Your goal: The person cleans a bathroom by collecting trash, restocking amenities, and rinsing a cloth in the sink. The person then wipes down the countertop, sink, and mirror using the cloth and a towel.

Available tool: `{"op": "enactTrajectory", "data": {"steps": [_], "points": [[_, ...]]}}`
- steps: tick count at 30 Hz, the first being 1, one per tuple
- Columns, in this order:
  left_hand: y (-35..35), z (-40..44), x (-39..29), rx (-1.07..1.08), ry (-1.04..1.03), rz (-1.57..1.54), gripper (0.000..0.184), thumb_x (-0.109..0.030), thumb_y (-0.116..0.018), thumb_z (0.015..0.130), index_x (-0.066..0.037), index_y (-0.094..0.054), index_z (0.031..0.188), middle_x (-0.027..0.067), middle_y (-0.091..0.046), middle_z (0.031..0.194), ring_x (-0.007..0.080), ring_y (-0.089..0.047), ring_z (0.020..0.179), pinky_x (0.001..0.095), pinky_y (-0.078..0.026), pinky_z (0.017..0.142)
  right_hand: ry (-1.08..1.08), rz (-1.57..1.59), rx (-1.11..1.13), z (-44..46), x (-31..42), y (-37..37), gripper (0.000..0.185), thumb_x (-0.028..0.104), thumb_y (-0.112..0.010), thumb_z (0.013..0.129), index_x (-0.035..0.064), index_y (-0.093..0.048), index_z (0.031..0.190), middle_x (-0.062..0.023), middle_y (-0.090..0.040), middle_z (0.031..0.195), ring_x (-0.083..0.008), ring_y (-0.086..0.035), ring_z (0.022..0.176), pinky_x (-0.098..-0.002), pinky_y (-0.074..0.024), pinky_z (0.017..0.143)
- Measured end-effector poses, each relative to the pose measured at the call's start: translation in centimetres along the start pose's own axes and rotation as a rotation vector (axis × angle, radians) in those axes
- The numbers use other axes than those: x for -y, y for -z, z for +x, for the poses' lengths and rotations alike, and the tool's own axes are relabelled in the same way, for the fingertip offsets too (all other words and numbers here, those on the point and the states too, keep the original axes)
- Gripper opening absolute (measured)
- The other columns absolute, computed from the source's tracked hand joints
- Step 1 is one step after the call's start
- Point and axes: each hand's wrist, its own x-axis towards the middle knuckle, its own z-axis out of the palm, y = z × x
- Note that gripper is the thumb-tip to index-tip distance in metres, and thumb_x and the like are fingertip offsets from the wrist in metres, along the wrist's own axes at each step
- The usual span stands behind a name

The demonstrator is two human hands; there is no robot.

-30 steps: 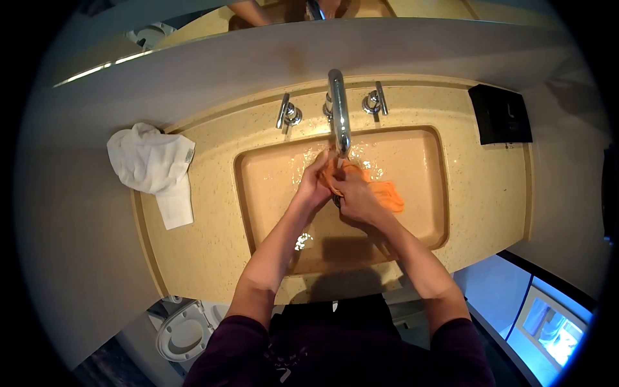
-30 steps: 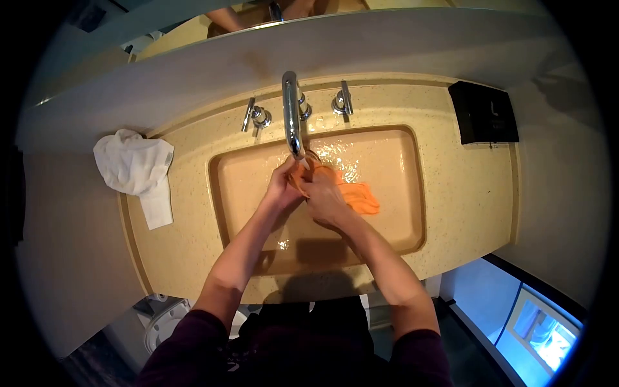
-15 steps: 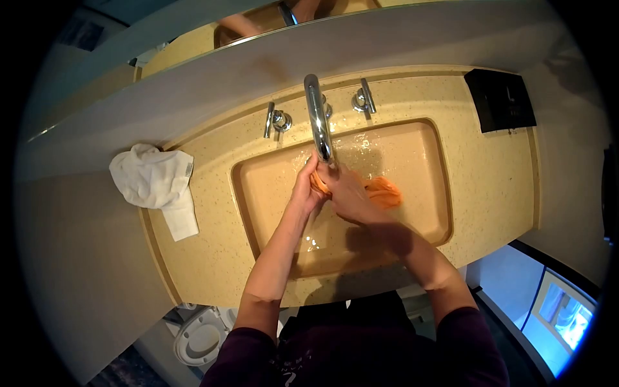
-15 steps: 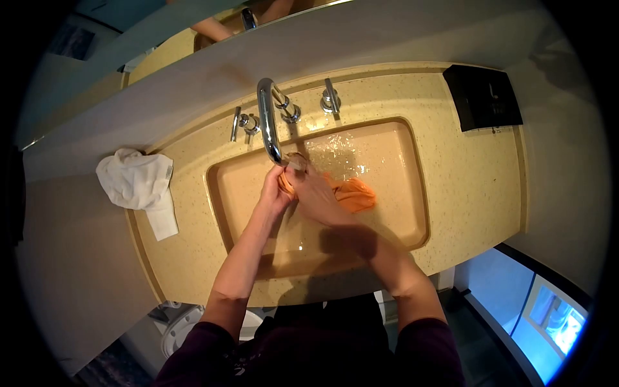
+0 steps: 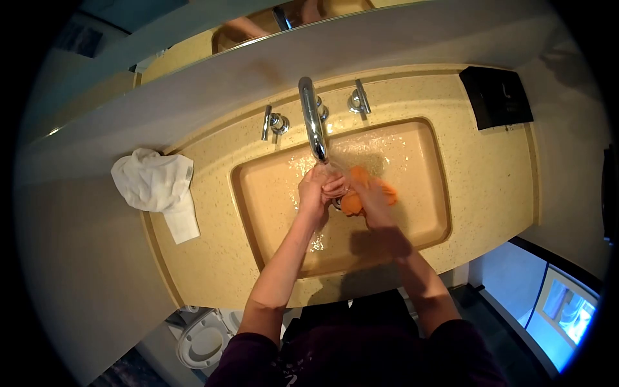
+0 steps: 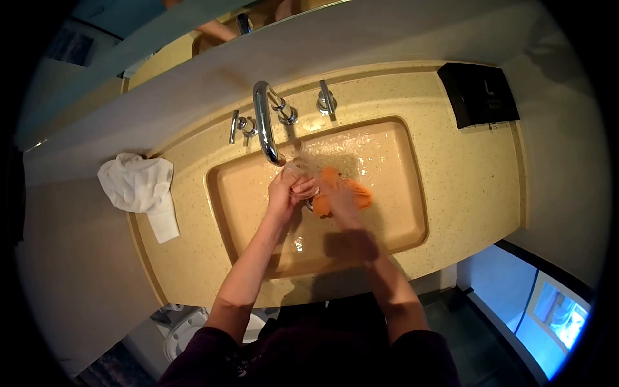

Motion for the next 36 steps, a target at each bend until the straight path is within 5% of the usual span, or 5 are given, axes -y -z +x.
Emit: {"op": "enactTrajectory", "data": {"steps": [8, 18, 20, 26, 36], "points": [[1.9, 0.2, 0.0, -0.079, 0.075, 0.663, 0.028, 0.014, -0.056, 0.089, 0.000, -0.047, 0.112, 0.0100, -0.061, 0.087, 0.0154, -0.059, 0.067, 0.0305, -0.051, 0.054, 0.510, -1.277, 0.337, 4.4, 3.7, -1.1, 0.041, 0.037, -0.057, 0.098, -0.0016, -0.058, 0.110, -0.0279, -0.065, 0.098, -0.0445, -0.064, 0.091, -0.0494, -0.0506, 0.078], [1.4, -0.6, 2.1, -0.233, -0.226, 0.253, 0.024, -0.006, -0.057, 0.102, -0.002, -0.046, 0.122, 0.0101, -0.062, 0.103, 0.0182, -0.063, 0.092, 0.0323, -0.055, 0.075, 0.421, -1.012, -0.022, 3.2, 3.1, -3.2, 0.043, 0.035, -0.048, 0.103, -0.0061, -0.057, 0.108, -0.0331, -0.063, 0.102, -0.0510, -0.060, 0.097, -0.0564, -0.0460, 0.086], [2.8, 1.1, 0.6, -0.108, -0.209, 1.002, 0.026, -0.004, -0.056, 0.101, -0.001, -0.044, 0.124, 0.0130, -0.061, 0.110, 0.0196, -0.063, 0.098, 0.0339, -0.055, 0.075, 0.424, -1.080, 0.061, 2.5, 2.7, -2.8, 0.043, 0.036, -0.047, 0.104, -0.0065, -0.056, 0.109, -0.0336, -0.063, 0.103, -0.0521, -0.060, 0.098, -0.0569, -0.0456, 0.087], [-0.2, 1.0, 5.7, -0.364, -0.590, 0.472, 0.033, 0.004, -0.053, 0.093, -0.004, -0.046, 0.124, 0.0115, -0.059, 0.107, 0.0208, -0.060, 0.095, 0.0372, -0.050, 0.084, 0.454, -1.038, -0.232, 3.4, -0.5, -3.4, 0.043, 0.030, -0.051, 0.101, -0.0098, -0.056, 0.115, -0.0352, -0.065, 0.102, -0.0490, -0.065, 0.094, -0.0536, -0.0505, 0.087], [0.4, 3.9, 0.2, 0.090, -0.045, -0.063, 0.034, 0.009, -0.052, 0.094, 0.001, -0.055, 0.126, 0.0130, -0.067, 0.112, 0.0209, -0.069, 0.087, 0.0326, -0.060, 0.079, 0.810, -1.152, -0.012, 0.5, 6.9, -2.7, 0.029, 0.025, -0.067, 0.095, 0.0052, -0.064, 0.115, -0.0241, -0.069, 0.096, -0.0417, -0.068, 0.090, -0.0481, -0.0534, 0.078]]}}
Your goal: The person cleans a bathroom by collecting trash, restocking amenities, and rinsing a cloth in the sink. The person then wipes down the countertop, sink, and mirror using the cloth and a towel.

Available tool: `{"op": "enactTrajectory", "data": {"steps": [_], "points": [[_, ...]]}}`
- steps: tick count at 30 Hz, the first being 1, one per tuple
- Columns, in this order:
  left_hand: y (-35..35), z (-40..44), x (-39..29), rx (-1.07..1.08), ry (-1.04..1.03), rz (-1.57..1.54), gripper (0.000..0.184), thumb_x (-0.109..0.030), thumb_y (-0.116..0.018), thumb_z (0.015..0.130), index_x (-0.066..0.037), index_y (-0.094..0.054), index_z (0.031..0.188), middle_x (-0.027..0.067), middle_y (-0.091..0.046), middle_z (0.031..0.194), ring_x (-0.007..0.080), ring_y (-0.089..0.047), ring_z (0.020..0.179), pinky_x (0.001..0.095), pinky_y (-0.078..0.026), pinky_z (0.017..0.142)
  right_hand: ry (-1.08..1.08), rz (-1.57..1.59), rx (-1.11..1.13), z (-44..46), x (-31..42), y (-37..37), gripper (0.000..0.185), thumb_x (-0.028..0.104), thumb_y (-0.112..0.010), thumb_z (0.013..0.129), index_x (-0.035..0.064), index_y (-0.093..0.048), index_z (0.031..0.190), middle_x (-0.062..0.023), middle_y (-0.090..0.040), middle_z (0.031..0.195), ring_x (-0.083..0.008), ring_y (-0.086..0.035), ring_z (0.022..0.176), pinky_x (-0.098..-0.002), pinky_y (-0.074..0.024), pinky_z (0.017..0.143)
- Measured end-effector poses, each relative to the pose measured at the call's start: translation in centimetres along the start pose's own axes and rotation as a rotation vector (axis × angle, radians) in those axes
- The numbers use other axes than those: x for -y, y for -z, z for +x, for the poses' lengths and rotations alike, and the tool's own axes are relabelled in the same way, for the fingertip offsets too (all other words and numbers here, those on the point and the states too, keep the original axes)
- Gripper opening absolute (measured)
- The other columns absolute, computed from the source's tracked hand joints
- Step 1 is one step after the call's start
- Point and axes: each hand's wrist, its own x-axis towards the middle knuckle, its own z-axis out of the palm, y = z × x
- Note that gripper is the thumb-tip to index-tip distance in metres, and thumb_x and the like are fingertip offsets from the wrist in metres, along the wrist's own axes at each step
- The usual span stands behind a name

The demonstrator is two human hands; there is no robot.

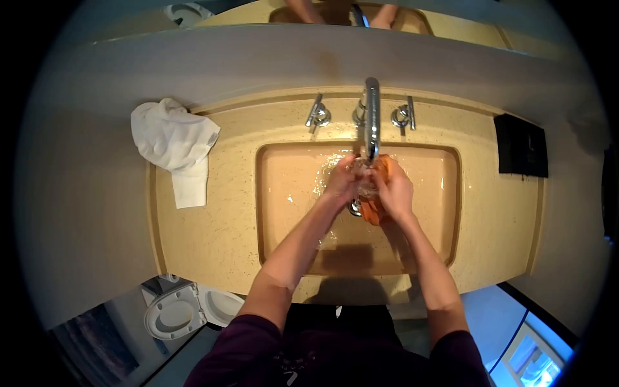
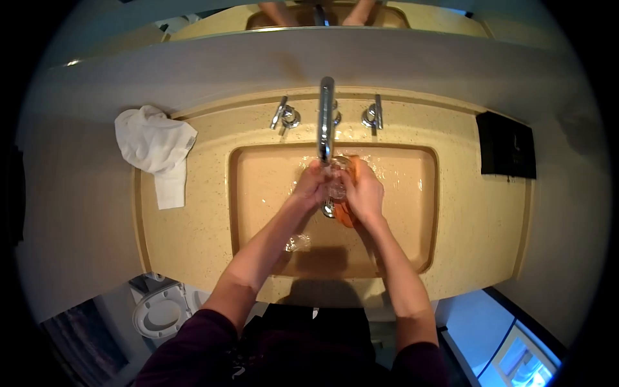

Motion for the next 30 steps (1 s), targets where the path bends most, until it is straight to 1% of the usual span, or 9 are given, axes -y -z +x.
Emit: {"op": "enactTrajectory", "data": {"steps": [5, 7, 8, 12, 18, 20, 23, 27, 30], "points": [[2.0, -2.7, 0.8, 0.076, 0.010, -0.022, 0.052, 0.000, -0.066, 0.090, 0.000, -0.050, 0.140, 0.0117, -0.060, 0.130, 0.0222, -0.060, 0.120, 0.0333, -0.056, 0.100, -0.356, 0.523, 0.014, -2.3, -6.1, -3.7, 0.037, 0.028, -0.063, 0.102, 0.0008, -0.062, 0.126, -0.0107, -0.072, 0.105, -0.0203, -0.069, 0.094, -0.0340, -0.0564, 0.079], [-0.3, -6.0, -1.7, 0.311, -0.015, 0.087, 0.090, 0.003, -0.074, 0.083, -0.003, -0.024, 0.158, 0.0112, -0.048, 0.146, 0.0235, -0.057, 0.124, 0.0373, -0.051, 0.102, -0.512, 0.777, 0.082, -3.4, -4.7, -4.9, 0.037, 0.028, -0.062, 0.102, 0.0021, -0.060, 0.128, -0.0095, -0.071, 0.108, -0.0192, -0.069, 0.094, -0.0318, -0.0567, 0.080], [0.0, -6.7, -1.6, 0.296, -0.028, 0.092, 0.090, 0.003, -0.074, 0.083, -0.003, -0.024, 0.158, 0.0112, -0.048, 0.146, 0.0235, -0.057, 0.124, 0.0373, -0.051, 0.102, -0.695, 1.004, 0.121, -3.9, -4.1, -4.9, 0.037, 0.029, -0.061, 0.103, 0.0034, -0.059, 0.130, -0.0083, -0.069, 0.110, -0.0180, -0.069, 0.093, -0.0296, -0.0569, 0.080], [0.3, -8.5, -1.7, 0.289, -0.042, 0.514, 0.112, -0.005, -0.084, 0.074, -0.012, -0.016, 0.162, 0.0102, -0.038, 0.154, 0.0220, -0.044, 0.136, 0.0342, -0.041, 0.110, -0.699, 1.317, 0.396, -4.8, -0.4, -4.2, 0.036, 0.025, -0.061, 0.103, 0.0041, -0.059, 0.132, -0.0108, -0.071, 0.113, -0.0175, -0.069, 0.095, -0.0316, -0.0569, 0.083], [-1.5, -12.0, -2.5, 0.178, -0.257, 0.774, 0.108, -0.013, -0.085, 0.075, -0.015, -0.021, 0.161, 0.0143, -0.040, 0.150, 0.0279, -0.043, 0.136, 0.0438, -0.038, 0.113, -0.578, 0.982, 0.532, -4.9, -3.5, -4.0, 0.037, 0.024, -0.063, 0.102, 0.0032, -0.059, 0.132, -0.0096, -0.071, 0.110, -0.0132, -0.066, 0.097, -0.0285, -0.0550, 0.082], [-2.4, -14.3, -3.7, -0.160, -0.391, 1.759, 0.096, -0.029, -0.080, 0.077, -0.015, -0.030, 0.157, 0.0204, -0.042, 0.144, 0.0351, -0.039, 0.138, 0.0514, -0.031, 0.115, -0.308, 0.436, 0.220, -4.3, -5.2, -3.4, 0.035, 0.025, -0.058, 0.104, 0.0007, -0.059, 0.129, -0.0043, -0.070, 0.106, -0.0137, -0.067, 0.094, -0.0301, -0.0555, 0.085], [-0.6, -16.8, -6.3, -0.241, -0.366, 2.047, 0.093, -0.031, -0.079, 0.079, -0.012, -0.031, 0.157, 0.0239, -0.040, 0.145, 0.0418, -0.033, 0.139, 0.0623, -0.023, 0.114, -0.402, 0.563, 0.072, -3.6, -0.5, 0.9, 0.052, 0.022, -0.070, 0.096, -0.0009, -0.052, 0.139, -0.0133, -0.067, 0.123, -0.0236, -0.064, 0.102, -0.0369, -0.0513, 0.094], [9.2, -19.1, -9.2, -0.691, -0.543, 1.604, 0.078, -0.028, -0.082, 0.070, -0.003, -0.050, 0.137, 0.0232, -0.052, 0.127, 0.0400, -0.048, 0.122, 0.0516, -0.038, 0.106, 0.060, -0.148, 0.340, -5.5, -3.6, -0.1, 0.084, 0.021, -0.088, 0.069, 0.0091, -0.050, 0.143, -0.0222, -0.049, 0.143, -0.0408, -0.045, 0.126, -0.0462, -0.0446, 0.104], [12.6, -21.9, -15.4, -0.960, -0.828, 1.883, 0.077, -0.022, -0.085, 0.060, 0.000, -0.054, 0.128, 0.0230, -0.055, 0.123, 0.0417, -0.052, 0.114, 0.0515, -0.042, 0.100, 0.135, -0.499, 0.452, -7.4, -1.9, 0.0, 0.082, 0.018, -0.086, 0.068, 0.0138, -0.052, 0.142, -0.0208, -0.046, 0.145, -0.0409, -0.047, 0.125, -0.0457, -0.0455, 0.104]]}}
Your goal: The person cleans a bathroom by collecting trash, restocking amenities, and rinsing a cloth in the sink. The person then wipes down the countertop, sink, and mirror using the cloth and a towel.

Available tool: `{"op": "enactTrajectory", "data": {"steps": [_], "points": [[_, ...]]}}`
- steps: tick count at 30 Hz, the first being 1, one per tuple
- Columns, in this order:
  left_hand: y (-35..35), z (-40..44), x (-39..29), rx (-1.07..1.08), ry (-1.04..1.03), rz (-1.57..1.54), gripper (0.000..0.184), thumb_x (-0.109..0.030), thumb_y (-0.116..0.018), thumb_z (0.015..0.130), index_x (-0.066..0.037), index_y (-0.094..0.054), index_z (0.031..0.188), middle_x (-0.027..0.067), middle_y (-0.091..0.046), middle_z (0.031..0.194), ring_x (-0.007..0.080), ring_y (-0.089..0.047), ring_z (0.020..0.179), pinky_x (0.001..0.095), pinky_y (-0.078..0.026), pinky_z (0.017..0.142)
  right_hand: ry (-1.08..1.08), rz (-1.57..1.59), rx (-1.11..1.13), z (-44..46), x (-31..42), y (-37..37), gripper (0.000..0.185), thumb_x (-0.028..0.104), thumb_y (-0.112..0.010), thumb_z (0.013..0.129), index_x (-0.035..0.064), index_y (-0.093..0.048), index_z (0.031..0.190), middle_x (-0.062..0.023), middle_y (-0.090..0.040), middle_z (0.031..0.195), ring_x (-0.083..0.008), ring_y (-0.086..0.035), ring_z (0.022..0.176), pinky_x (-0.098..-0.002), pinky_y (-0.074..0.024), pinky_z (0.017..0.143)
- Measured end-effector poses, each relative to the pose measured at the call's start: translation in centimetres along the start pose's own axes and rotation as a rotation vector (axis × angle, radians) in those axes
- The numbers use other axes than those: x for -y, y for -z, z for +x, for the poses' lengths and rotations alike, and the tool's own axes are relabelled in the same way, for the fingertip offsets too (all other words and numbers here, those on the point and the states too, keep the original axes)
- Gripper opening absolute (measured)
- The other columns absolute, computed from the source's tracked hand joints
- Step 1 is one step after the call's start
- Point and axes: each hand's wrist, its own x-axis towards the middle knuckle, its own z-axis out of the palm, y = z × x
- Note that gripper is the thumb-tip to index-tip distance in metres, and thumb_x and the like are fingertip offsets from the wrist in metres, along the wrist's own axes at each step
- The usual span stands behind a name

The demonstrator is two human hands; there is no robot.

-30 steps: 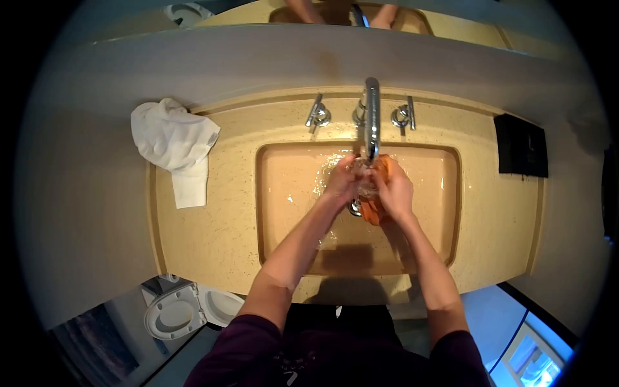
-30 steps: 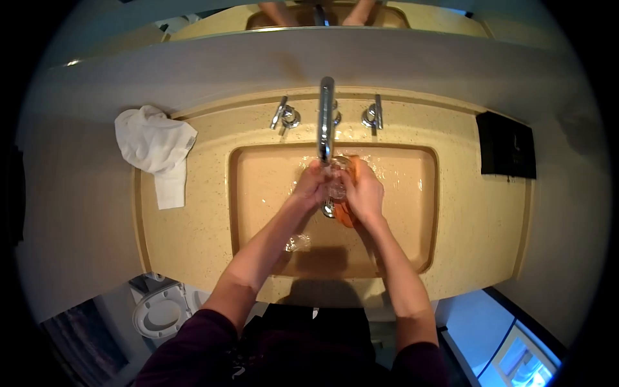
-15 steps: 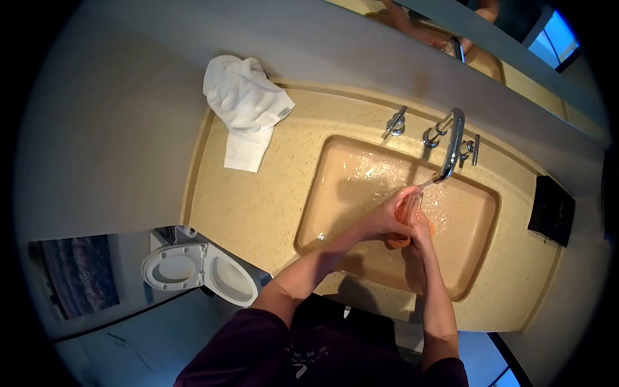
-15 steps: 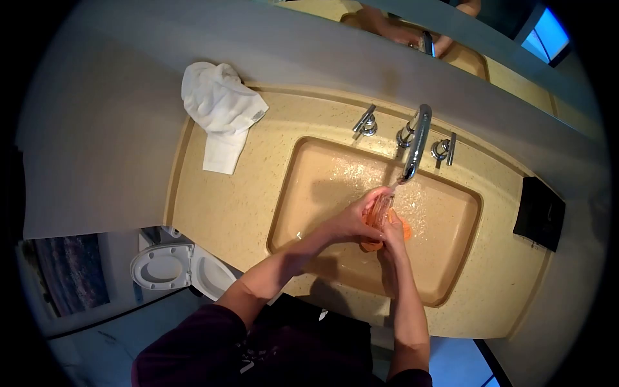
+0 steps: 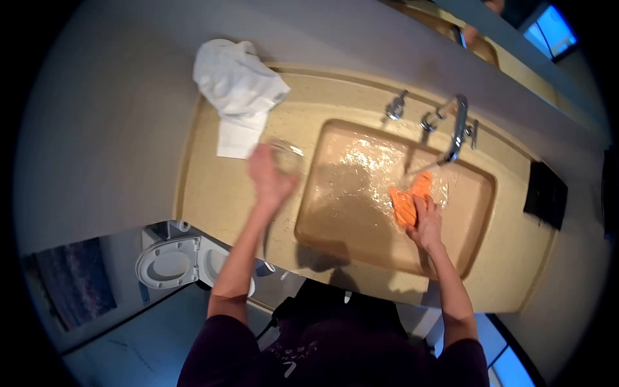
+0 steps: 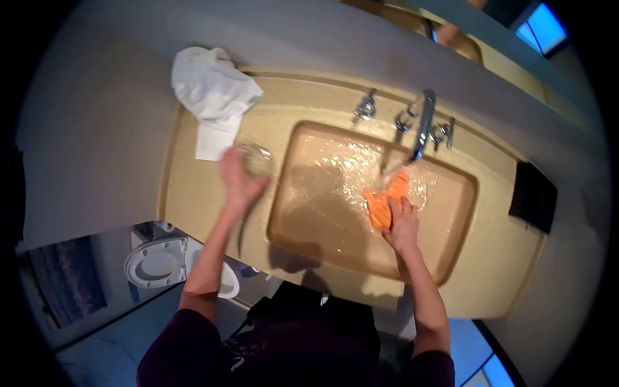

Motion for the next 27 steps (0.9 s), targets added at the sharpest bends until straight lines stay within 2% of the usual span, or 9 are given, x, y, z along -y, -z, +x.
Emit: {"op": "enactTrajectory", "data": {"steps": [2, 6, 10, 12, 15, 17, 22, 25, 27], "points": [[0.1, 2.1, 5.1, -0.112, 0.135, 0.033, 0.098, -0.036, -0.091, 0.059, -0.003, -0.048, 0.141, 0.0278, -0.052, 0.131, 0.0448, -0.049, 0.123, 0.0538, -0.040, 0.107, -0.026, 0.071, 0.017, -0.8, -1.1, -1.2, 0.081, 0.019, -0.085, 0.068, 0.0152, -0.052, 0.142, -0.0210, -0.045, 0.146, -0.0415, -0.046, 0.126, -0.0464, -0.0454, 0.105], [-1.3, 6.1, 10.9, 0.016, 0.447, 0.160, 0.105, -0.048, -0.089, 0.063, -0.009, -0.043, 0.149, 0.0275, -0.046, 0.141, 0.0462, -0.044, 0.129, 0.0593, -0.037, 0.108, -0.035, 0.077, 0.131, -3.1, 0.6, -1.5, 0.075, 0.022, -0.083, 0.072, 0.0167, -0.053, 0.141, -0.0214, -0.044, 0.146, -0.0414, -0.046, 0.126, -0.0479, -0.0451, 0.106], [-2.7, 6.4, 12.5, 0.079, 0.487, 0.197, 0.111, -0.055, -0.086, 0.067, -0.010, -0.036, 0.155, 0.0291, -0.037, 0.151, 0.0472, -0.035, 0.138, 0.0634, -0.034, 0.108, 0.341, -0.033, 0.199, -3.2, 5.0, -3.4, 0.075, 0.019, -0.080, 0.073, 0.0178, -0.053, 0.143, -0.0205, -0.049, 0.138, -0.0374, -0.049, 0.122, -0.0459, -0.0465, 0.099], [-1.4, 5.2, 9.5, 0.032, 0.454, 0.216, 0.097, -0.047, -0.081, 0.078, -0.009, -0.034, 0.155, 0.0299, -0.033, 0.154, 0.0470, -0.032, 0.140, 0.0628, -0.032, 0.109, 0.428, -0.009, 0.178, -1.2, 8.1, -4.4, 0.072, 0.019, -0.079, 0.074, 0.0178, -0.054, 0.141, -0.0190, -0.050, 0.138, -0.0367, -0.049, 0.121, -0.0461, -0.0450, 0.098], [0.3, 3.4, 5.3, -0.233, 0.027, 0.083, 0.077, -0.029, -0.074, 0.088, -0.008, -0.037, 0.153, 0.0288, -0.038, 0.150, 0.0444, -0.035, 0.138, 0.0594, -0.031, 0.110, 0.605, 0.101, 0.077, 3.2, 12.4, -5.5, 0.062, 0.020, -0.075, 0.076, 0.0168, -0.058, 0.136, -0.0155, -0.051, 0.137, -0.0354, -0.049, 0.118, -0.0474, -0.0408, 0.096], [0.7, 1.9, 1.7, -0.134, -0.082, -0.152, 0.055, -0.011, -0.069, 0.089, -0.008, -0.052, 0.140, 0.0266, -0.047, 0.141, 0.0415, -0.040, 0.134, 0.0542, -0.032, 0.110, 0.500, 0.119, 0.034, 6.8, 14.7, -5.9, 0.059, 0.022, -0.074, 0.077, 0.0146, -0.060, 0.134, -0.0153, -0.051, 0.139, -0.0355, -0.048, 0.121, -0.0490, -0.0390, 0.099], [-2.6, -1.4, -4.4, 0.137, -0.090, -0.453, 0.024, 0.002, -0.066, 0.086, -0.002, -0.067, 0.109, 0.0155, -0.062, 0.121, 0.0322, -0.056, 0.120, 0.0400, -0.045, 0.104, 0.272, 0.140, -0.220, 12.2, 12.3, -4.4, 0.058, 0.019, -0.069, 0.077, 0.0095, -0.059, 0.134, -0.0182, -0.049, 0.139, -0.0363, -0.046, 0.126, -0.0524, -0.0372, 0.104], [-4.9, -2.7, -7.8, 0.241, -0.047, -0.654, 0.020, 0.006, -0.062, 0.086, -0.001, -0.070, 0.103, 0.0154, -0.068, 0.108, 0.0310, -0.064, 0.104, 0.0396, -0.051, 0.095, 0.130, 0.203, -0.093, 11.8, 6.5, -2.0, 0.067, 0.026, -0.074, 0.078, 0.0136, -0.055, 0.142, -0.0175, -0.048, 0.145, -0.0369, -0.044, 0.128, -0.0519, -0.0345, 0.108], [-5.2, -3.3, -10.7, 0.314, -0.067, -0.684, 0.020, 0.006, -0.061, 0.086, -0.001, -0.070, 0.102, 0.0155, -0.068, 0.108, 0.0311, -0.065, 0.104, 0.0390, -0.052, 0.095, 0.006, -0.101, -0.053, 9.5, 2.6, -0.1, 0.073, 0.026, -0.076, 0.077, 0.0150, -0.053, 0.145, -0.0176, -0.044, 0.150, -0.0380, -0.043, 0.131, -0.0536, -0.0325, 0.111]]}}
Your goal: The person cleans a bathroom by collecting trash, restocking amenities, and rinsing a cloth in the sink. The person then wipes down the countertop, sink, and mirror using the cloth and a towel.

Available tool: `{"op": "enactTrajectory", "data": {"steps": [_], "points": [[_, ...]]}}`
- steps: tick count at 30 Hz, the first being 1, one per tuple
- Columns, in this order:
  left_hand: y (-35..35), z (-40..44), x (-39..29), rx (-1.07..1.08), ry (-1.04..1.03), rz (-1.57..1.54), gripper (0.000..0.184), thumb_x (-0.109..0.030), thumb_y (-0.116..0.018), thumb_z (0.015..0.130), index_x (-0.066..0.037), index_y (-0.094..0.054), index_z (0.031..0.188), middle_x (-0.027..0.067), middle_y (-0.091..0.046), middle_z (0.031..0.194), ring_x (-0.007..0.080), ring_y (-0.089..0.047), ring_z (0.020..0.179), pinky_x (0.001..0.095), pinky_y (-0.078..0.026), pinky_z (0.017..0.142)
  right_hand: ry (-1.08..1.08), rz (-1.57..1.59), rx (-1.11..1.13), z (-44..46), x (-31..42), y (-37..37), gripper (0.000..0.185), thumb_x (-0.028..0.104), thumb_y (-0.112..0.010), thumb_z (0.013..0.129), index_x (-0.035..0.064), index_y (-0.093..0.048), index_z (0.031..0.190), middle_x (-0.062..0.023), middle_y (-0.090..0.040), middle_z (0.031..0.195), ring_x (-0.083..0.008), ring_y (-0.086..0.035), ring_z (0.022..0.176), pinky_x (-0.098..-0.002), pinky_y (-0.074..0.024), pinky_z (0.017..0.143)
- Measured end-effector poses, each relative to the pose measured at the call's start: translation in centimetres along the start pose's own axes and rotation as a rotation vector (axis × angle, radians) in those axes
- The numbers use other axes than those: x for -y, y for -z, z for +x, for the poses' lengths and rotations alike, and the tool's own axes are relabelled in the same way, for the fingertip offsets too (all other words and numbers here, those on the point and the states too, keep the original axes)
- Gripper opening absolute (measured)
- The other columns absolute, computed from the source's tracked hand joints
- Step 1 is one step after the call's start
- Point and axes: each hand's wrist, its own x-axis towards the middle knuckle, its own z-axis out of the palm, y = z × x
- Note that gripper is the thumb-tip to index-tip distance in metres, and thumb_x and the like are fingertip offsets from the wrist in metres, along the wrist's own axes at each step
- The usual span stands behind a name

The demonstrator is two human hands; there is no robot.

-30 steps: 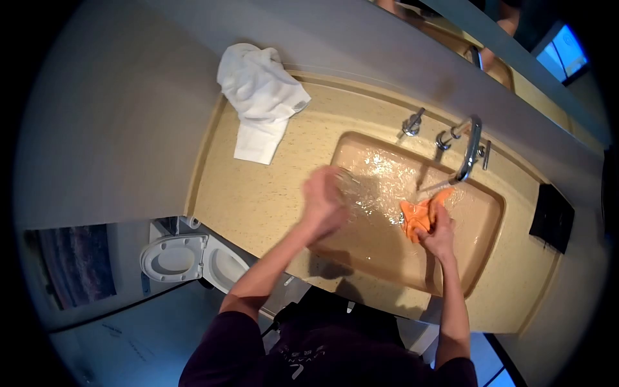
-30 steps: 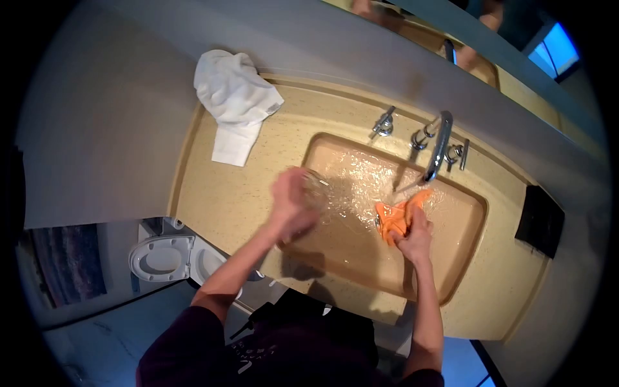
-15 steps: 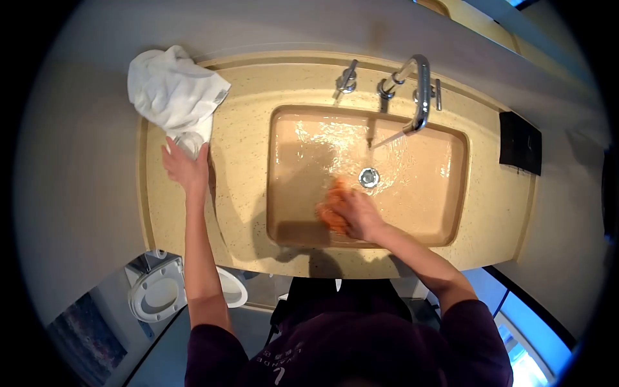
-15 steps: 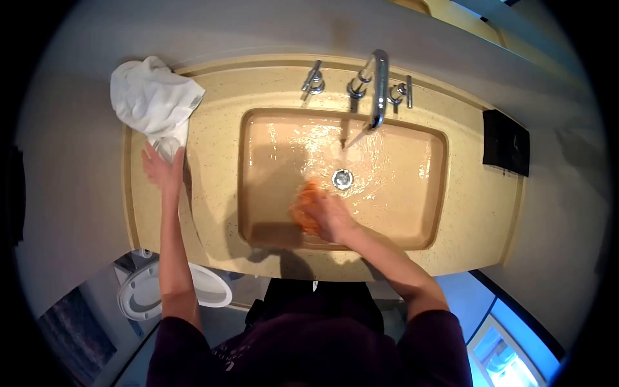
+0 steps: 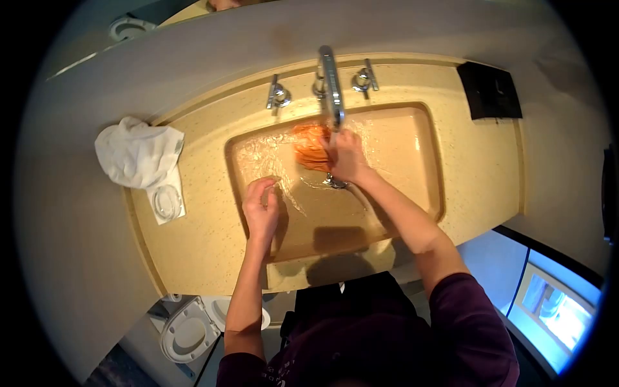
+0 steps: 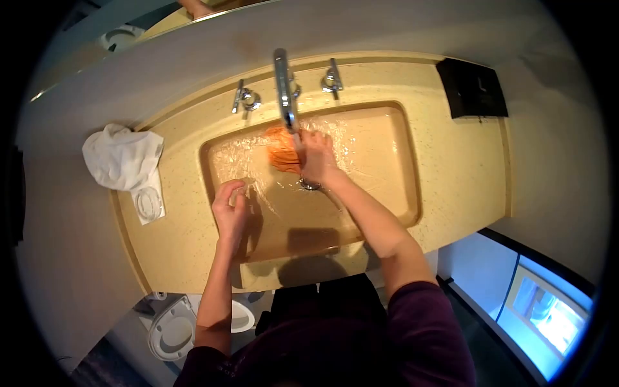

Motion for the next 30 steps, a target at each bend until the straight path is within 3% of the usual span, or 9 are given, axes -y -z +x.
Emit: {"op": "enactTrajectory", "data": {"steps": [7, 11, 15, 17, 19, 23, 25, 27, 30], "points": [[-7.3, -2.0, -2.0, 0.214, -0.061, -0.151, 0.014, 0.004, -0.061, 0.089, 0.000, -0.069, 0.100, 0.0156, -0.070, 0.096, 0.0283, -0.068, 0.085, 0.0361, -0.054, 0.078, -0.205, 0.113, 0.041, -11.1, -13.7, 1.1, 0.081, 0.018, -0.079, 0.077, 0.0128, -0.043, 0.149, -0.0193, -0.035, 0.157, -0.0368, -0.041, 0.138, -0.0494, -0.0393, 0.114], [-11.2, -3.7, -0.8, 0.463, 0.292, -0.298, 0.010, -0.004, -0.057, 0.097, -0.002, -0.064, 0.103, 0.0052, -0.065, 0.089, 0.0150, -0.063, 0.081, 0.0275, -0.050, 0.068, -0.470, 0.216, 0.117, -15.6, -12.5, 1.9, 0.069, 0.015, -0.080, 0.078, 0.0050, -0.047, 0.138, -0.0230, -0.046, 0.141, -0.0408, -0.052, 0.124, -0.0464, -0.0475, 0.104], [-12.5, -4.0, -5.7, 0.677, 1.067, -0.799, 0.023, -0.023, -0.061, 0.103, -0.013, -0.045, 0.115, 0.0010, -0.056, 0.089, 0.0158, -0.060, 0.076, 0.0338, -0.056, 0.066, -0.496, 0.541, 0.030, -17.6, -7.7, -1.7, 0.059, 0.023, -0.084, 0.078, -0.0010, -0.054, 0.123, -0.0225, -0.061, 0.117, -0.0377, -0.061, 0.109, -0.0442, -0.0509, 0.094], [-14.3, -4.7, -4.1, 0.734, 1.131, -0.792, 0.033, -0.037, -0.063, 0.101, -0.015, -0.044, 0.116, 0.0040, -0.059, 0.103, 0.0199, -0.063, 0.083, 0.0427, -0.061, 0.069, -0.389, 0.696, -0.007, -17.7, -6.3, -3.1, 0.055, 0.023, -0.084, 0.079, -0.0013, -0.056, 0.120, -0.0211, -0.063, 0.113, -0.0347, -0.063, 0.106, -0.0421, -0.0515, 0.093], [-14.0, -4.5, -5.8, 0.572, 1.161, -0.707, 0.030, -0.033, -0.065, 0.100, -0.011, -0.048, 0.111, 0.0065, -0.063, 0.099, 0.0200, -0.063, 0.075, 0.0378, -0.061, 0.067, -0.366, 1.219, -0.119, -17.4, -3.8, -2.6, 0.042, 0.020, -0.081, 0.084, -0.0007, -0.059, 0.113, -0.0139, -0.066, 0.105, -0.0226, -0.064, 0.098, -0.0358, -0.0519, 0.087], [-11.8, -5.6, -2.6, 0.461, 1.160, -0.840, 0.022, -0.023, -0.067, 0.097, -0.007, -0.053, 0.102, 0.0087, -0.064, 0.085, 0.0173, -0.062, 0.064, 0.0300, -0.056, 0.056, -0.275, 1.560, -0.139, -18.1, -1.4, 4.1, 0.033, 0.014, -0.077, 0.088, -0.0001, -0.059, 0.111, -0.0053, -0.064, 0.101, -0.0126, -0.061, 0.092, -0.0294, -0.0504, 0.082], [-10.3, -6.3, -2.3, 0.204, 0.991, -0.912, 0.014, -0.012, -0.068, 0.093, -0.004, -0.057, 0.097, 0.0071, -0.061, 0.073, 0.0152, -0.057, 0.054, 0.0250, -0.048, 0.047, -0.487, 1.392, -0.127, -18.6, -1.5, 8.1, 0.028, 0.014, -0.072, 0.093, 0.0010, -0.059, 0.115, -0.0031, -0.063, 0.092, -0.0074, -0.059, 0.085, -0.0242, -0.0511, 0.076], [-9.5, -7.0, -3.3, 0.034, 0.926, -0.918, 0.012, -0.005, -0.066, 0.091, -0.005, -0.058, 0.098, 0.0065, -0.062, 0.080, 0.0144, -0.061, 0.066, 0.0240, -0.048, 0.054, -0.409, 1.552, -0.279, -18.5, -2.3, 6.3, 0.024, 0.012, -0.071, 0.095, 0.0023, -0.059, 0.113, -0.0021, -0.062, 0.092, -0.0057, -0.058, 0.084, -0.0229, -0.0496, 0.074], [-8.5, -7.4, -4.7, -0.019, 0.426, -0.315, 0.034, 0.004, -0.064, 0.083, -0.006, -0.060, 0.115, 0.0083, -0.060, 0.117, 0.0180, -0.058, 0.105, 0.0298, -0.050, 0.087, -0.293, 1.695, -0.458, -18.3, -1.8, 5.5, 0.017, 0.009, -0.068, 0.096, 0.0026, -0.060, 0.110, -0.0014, -0.062, 0.092, -0.0048, -0.057, 0.082, -0.0221, -0.0476, 0.071]]}}
